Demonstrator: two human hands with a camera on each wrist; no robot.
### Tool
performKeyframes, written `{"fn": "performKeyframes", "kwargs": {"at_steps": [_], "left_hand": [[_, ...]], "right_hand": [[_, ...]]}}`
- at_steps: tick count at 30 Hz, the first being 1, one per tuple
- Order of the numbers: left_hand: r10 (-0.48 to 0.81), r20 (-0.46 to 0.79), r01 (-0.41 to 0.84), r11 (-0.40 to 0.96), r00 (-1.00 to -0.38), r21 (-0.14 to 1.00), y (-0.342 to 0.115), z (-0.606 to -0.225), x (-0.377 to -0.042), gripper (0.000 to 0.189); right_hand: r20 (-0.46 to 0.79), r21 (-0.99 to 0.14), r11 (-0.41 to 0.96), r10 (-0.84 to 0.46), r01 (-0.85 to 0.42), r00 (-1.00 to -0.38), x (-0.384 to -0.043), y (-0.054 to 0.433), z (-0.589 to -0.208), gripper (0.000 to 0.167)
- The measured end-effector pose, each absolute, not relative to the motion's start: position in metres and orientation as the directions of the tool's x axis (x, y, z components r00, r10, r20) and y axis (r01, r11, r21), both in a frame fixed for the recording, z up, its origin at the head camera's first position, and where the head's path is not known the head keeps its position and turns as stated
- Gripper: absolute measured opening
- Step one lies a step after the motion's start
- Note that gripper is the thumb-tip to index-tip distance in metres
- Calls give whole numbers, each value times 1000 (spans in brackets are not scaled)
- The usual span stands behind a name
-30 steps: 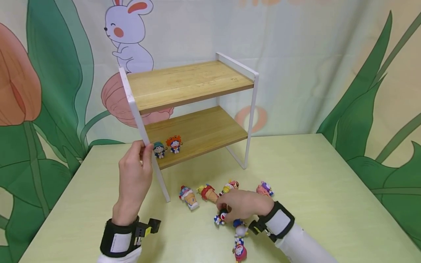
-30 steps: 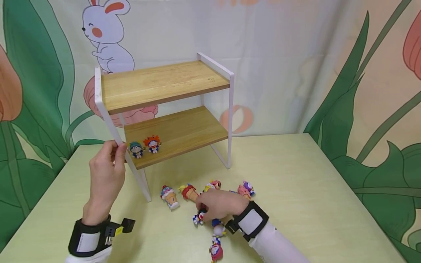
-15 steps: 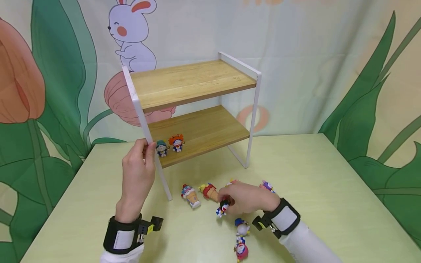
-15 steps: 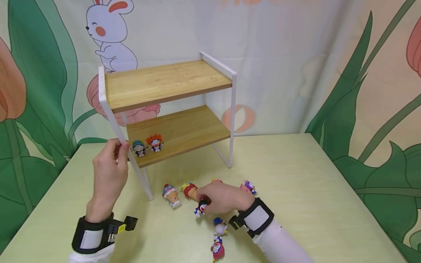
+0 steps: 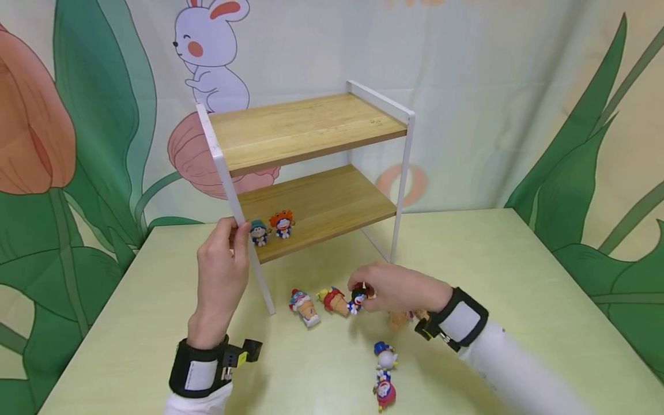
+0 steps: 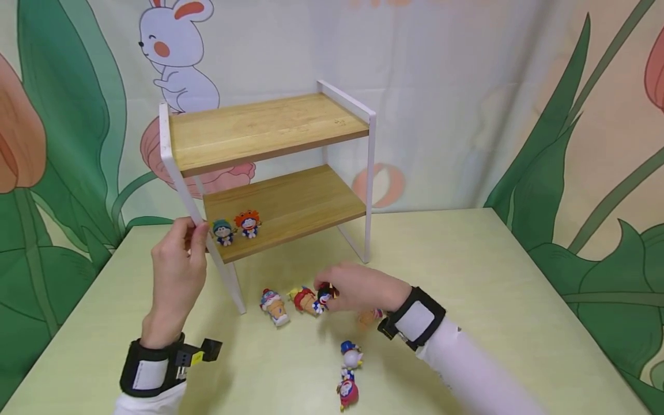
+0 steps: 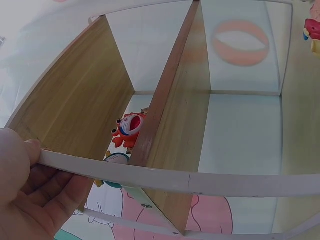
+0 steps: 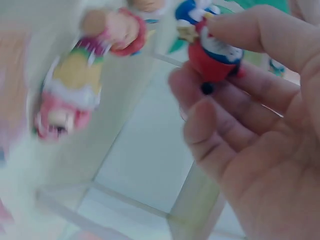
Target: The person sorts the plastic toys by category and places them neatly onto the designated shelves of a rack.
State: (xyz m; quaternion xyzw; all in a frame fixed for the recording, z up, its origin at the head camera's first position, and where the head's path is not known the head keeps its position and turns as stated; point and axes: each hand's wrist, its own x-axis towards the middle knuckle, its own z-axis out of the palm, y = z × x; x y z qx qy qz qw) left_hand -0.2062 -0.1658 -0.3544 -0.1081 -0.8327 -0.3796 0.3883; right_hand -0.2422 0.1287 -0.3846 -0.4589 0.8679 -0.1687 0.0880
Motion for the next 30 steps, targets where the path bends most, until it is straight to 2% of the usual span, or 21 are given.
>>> {"fn": "performKeyframes", "kwargs": {"at_steps": [7, 18, 30], "left_hand": [[-112, 725, 472, 690, -679, 549, -166, -355, -207, 16], [-110, 725, 475, 687, -679, 549, -165, -354, -207, 16], [-112, 728, 475, 688, -677, 548, -165, -354, -206, 15]], "right_hand": [[-21, -257, 517, -848, -817, -530, -253, 129, -350, 24], [-28, -164, 495, -867, -853, -498, -264, 120, -303, 21], [-96, -63, 533, -845, -844, -527, -271, 107, -299, 19]]}}
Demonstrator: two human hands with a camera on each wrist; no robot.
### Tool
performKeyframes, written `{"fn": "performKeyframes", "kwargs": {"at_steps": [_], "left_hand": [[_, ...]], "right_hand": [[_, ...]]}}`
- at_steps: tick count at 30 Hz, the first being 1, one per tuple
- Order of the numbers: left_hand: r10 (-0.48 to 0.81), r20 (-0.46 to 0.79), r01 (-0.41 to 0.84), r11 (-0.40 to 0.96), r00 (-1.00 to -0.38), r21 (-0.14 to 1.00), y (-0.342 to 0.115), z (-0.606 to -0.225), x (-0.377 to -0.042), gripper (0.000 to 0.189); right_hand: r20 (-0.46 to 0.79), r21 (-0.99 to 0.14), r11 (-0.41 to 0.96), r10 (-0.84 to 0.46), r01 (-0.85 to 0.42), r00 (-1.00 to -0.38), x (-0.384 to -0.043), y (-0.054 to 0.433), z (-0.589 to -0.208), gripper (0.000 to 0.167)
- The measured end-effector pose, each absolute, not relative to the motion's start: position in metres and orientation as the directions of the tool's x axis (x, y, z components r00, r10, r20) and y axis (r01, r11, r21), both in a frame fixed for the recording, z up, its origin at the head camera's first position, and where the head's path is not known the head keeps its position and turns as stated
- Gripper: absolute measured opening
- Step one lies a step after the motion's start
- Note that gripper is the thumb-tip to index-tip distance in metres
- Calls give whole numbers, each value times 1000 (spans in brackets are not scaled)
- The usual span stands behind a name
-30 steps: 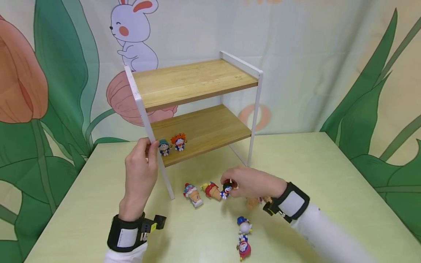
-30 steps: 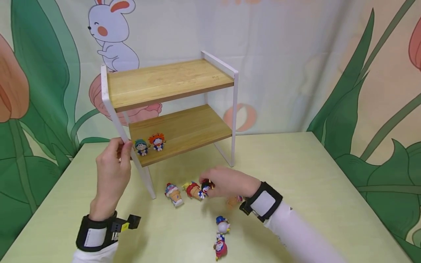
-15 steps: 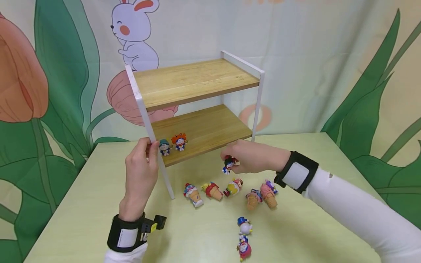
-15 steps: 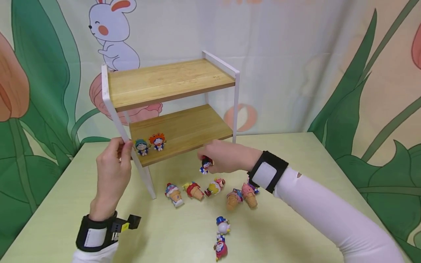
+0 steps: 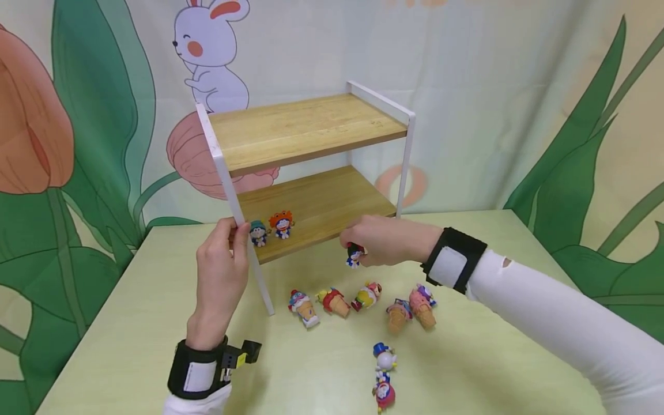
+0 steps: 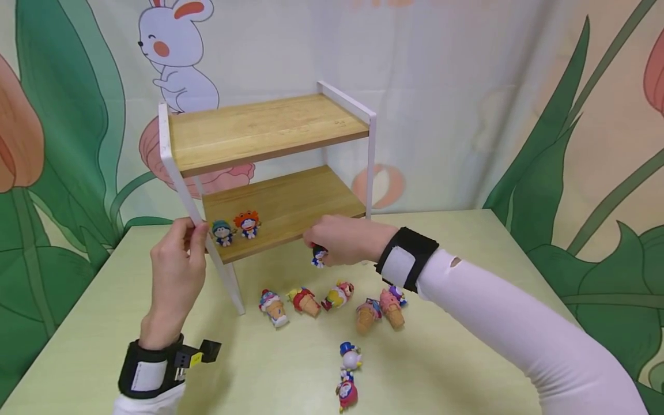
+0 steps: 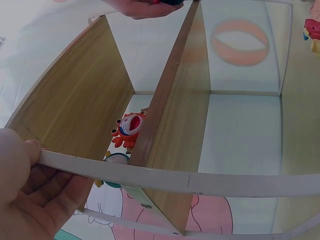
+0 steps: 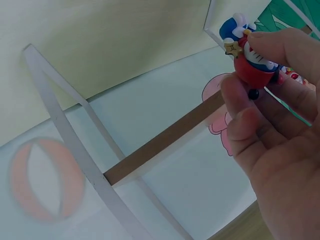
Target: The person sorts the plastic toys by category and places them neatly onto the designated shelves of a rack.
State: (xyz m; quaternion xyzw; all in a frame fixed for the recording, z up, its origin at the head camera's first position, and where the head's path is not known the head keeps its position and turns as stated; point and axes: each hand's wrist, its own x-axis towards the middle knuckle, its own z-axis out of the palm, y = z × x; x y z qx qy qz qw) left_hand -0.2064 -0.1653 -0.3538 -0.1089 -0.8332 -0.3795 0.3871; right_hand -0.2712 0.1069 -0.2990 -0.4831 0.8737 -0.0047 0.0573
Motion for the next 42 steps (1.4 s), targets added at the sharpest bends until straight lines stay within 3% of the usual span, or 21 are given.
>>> {"fn": "performKeyframes", "kwargs": {"at_steps": [22, 29, 35, 42], "left_hand": [[-107, 724, 472, 691, -682, 547, -167, -354, -206, 16], [-104, 725, 474, 692, -681, 545, -166, -354, -206, 15], [-102, 726, 476, 692, -680, 542, -166, -354, -207, 16], [-100, 730, 481, 691, -676, 540, -166, -355, -207, 15]], "right_hand": [[40, -67, 501, -863, -863, -504, -299, 63, -262, 21], [-2, -61, 560, -828, -827, -561, -305, 47, -260, 23], [-18, -83, 618, -785, -782, -619, -308, 37, -266, 15], [-10, -74, 626, -779, -776, -627, -313, 30, -272, 15]]}}
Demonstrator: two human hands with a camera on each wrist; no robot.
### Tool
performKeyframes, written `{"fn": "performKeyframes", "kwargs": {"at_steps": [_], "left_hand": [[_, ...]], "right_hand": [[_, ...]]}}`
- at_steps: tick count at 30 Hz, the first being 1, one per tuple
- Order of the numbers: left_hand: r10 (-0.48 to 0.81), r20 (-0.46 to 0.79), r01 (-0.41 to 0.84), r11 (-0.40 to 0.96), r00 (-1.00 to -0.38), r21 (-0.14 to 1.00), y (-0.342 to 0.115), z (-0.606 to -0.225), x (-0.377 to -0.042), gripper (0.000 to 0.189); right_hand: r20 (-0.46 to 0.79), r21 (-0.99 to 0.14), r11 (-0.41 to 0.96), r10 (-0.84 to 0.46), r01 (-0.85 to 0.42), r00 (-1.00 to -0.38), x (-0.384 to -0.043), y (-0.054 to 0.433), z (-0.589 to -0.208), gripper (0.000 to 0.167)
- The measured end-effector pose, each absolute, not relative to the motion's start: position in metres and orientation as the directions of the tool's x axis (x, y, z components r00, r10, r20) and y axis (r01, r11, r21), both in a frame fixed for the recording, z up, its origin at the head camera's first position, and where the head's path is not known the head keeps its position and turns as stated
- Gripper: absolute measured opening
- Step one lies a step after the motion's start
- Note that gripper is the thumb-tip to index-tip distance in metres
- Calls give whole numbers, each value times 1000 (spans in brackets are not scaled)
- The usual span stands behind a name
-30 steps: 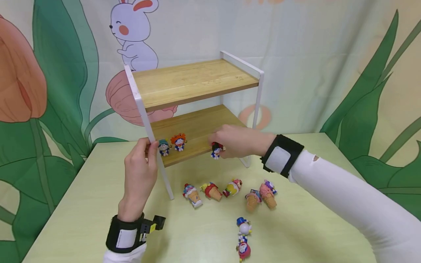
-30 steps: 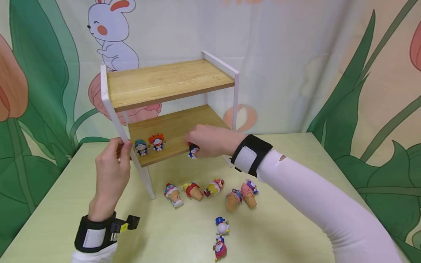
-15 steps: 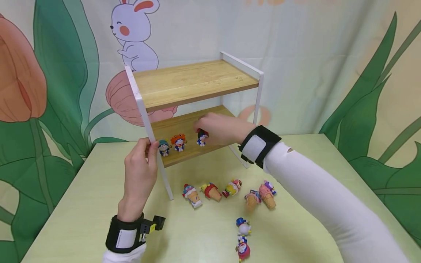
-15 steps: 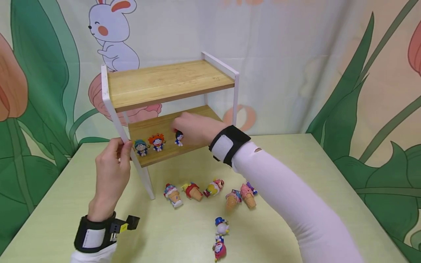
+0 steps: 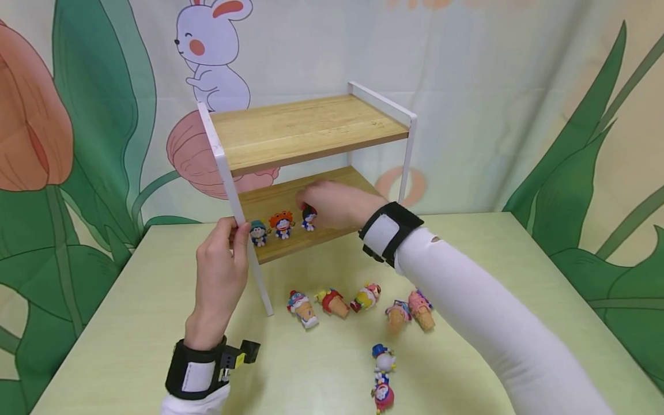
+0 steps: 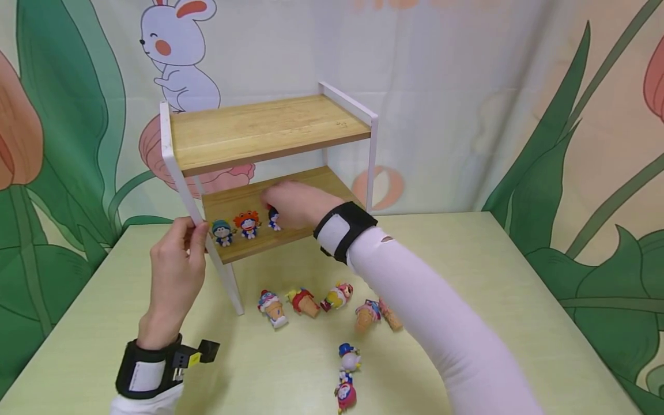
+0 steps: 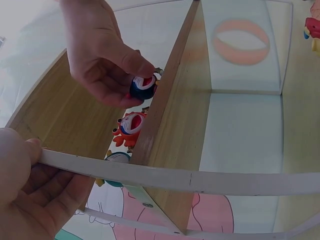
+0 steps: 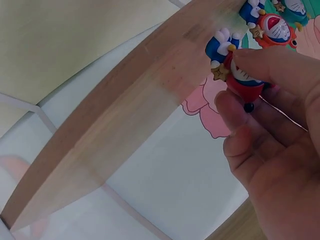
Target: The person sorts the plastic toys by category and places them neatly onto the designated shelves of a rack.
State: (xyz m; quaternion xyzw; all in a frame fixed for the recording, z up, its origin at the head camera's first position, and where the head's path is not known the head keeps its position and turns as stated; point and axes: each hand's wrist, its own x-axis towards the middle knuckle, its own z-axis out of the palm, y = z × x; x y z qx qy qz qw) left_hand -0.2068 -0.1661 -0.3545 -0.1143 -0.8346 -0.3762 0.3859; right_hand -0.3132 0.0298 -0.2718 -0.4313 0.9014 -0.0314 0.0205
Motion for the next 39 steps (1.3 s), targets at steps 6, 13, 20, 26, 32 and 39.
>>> {"fn": "performKeyframes", "kwargs": {"at_steps": [6, 13, 20, 26, 32, 39], "left_hand": [[-91, 735, 487, 694, -672, 531, -166, -354, -206, 14], [-90, 739, 490, 695, -668, 527, -167, -352, -205, 15], [-84, 734, 496, 685, -674, 534, -167, -353, -206, 14], [-90, 735, 487, 693, -672, 531, -168, -353, -205, 15], [-91, 734, 485, 695, -673, 531, -169, -352, -203, 15], [-91, 732, 486, 692, -676, 534, -168, -351, -203, 14]], "right_hand": [[-30, -68, 630, -776, -774, -630, -314, 25, -274, 23], [-51, -74, 644, -765, -762, -642, -316, 22, -271, 27], [-65, -79, 638, -770, -766, -635, -315, 21, -269, 27], [-63, -69, 641, -767, -764, -638, -317, 19, -271, 28], [-65, -80, 642, -767, -763, -638, -318, 17, -272, 28], [-60, -92, 640, -768, -763, -637, -317, 18, -272, 30]]}}
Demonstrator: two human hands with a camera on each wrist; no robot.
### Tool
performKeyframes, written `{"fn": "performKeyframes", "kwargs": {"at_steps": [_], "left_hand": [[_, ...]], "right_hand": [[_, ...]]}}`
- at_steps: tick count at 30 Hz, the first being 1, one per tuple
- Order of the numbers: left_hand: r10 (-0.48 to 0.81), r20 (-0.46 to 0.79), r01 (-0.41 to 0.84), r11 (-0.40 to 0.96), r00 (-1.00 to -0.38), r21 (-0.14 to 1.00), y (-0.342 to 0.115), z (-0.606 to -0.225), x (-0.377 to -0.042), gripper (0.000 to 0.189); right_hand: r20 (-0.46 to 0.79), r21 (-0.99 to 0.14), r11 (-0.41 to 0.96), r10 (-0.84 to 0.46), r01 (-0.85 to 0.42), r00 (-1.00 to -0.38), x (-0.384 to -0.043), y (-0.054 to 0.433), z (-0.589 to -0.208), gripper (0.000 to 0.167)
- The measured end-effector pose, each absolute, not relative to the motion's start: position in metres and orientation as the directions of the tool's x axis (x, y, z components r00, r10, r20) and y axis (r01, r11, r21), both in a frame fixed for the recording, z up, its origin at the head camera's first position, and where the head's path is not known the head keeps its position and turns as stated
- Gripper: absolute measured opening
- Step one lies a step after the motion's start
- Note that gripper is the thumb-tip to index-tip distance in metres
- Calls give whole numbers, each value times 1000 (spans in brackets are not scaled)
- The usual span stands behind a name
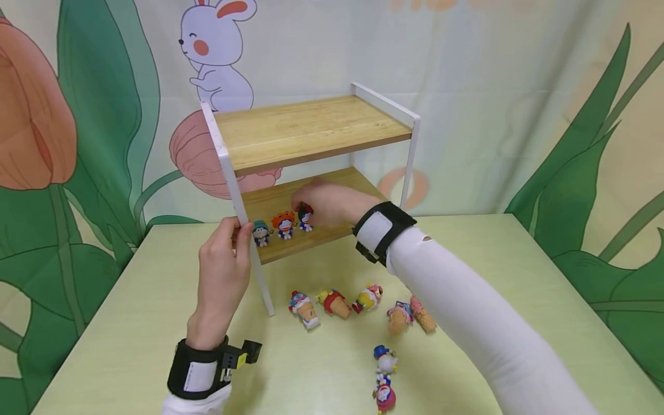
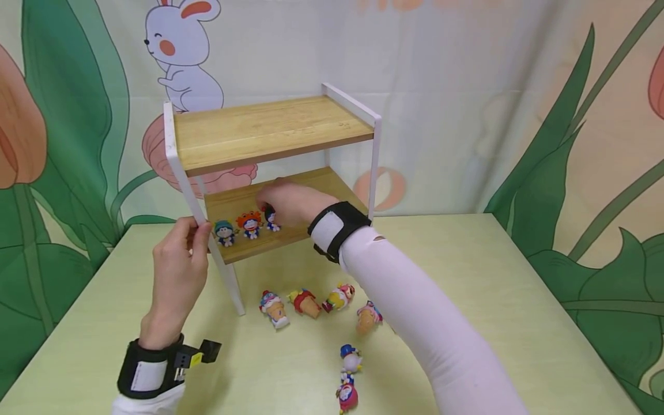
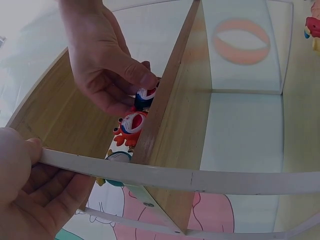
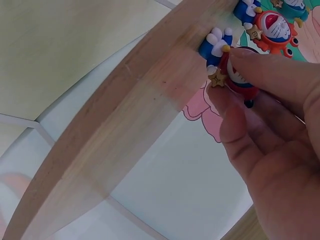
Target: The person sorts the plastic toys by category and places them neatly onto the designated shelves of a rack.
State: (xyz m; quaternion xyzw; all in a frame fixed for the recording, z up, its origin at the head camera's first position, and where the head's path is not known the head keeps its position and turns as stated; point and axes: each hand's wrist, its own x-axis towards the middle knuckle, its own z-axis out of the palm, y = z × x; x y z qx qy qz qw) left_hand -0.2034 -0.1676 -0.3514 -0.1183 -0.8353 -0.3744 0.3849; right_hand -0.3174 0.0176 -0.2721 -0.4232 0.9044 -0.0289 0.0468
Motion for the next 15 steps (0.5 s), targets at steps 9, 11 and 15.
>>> {"fn": "performKeyframes", "kwargs": {"at_steps": [9, 11, 15], "left_hand": [[-89, 733, 487, 692, -675, 533, -167, -352, -204, 14], [-90, 733, 485, 694, -675, 532, -167, -351, -204, 14], [-91, 730, 483, 693, -678, 535, -167, -351, -204, 14]], "right_hand": [[-85, -129, 642, -766, -755, -637, -319, 19, -272, 44], [-96, -155, 648, -761, -746, -641, -319, 19, -272, 52], [-117, -166, 663, -748, -730, -653, -319, 20, -271, 63]]}}
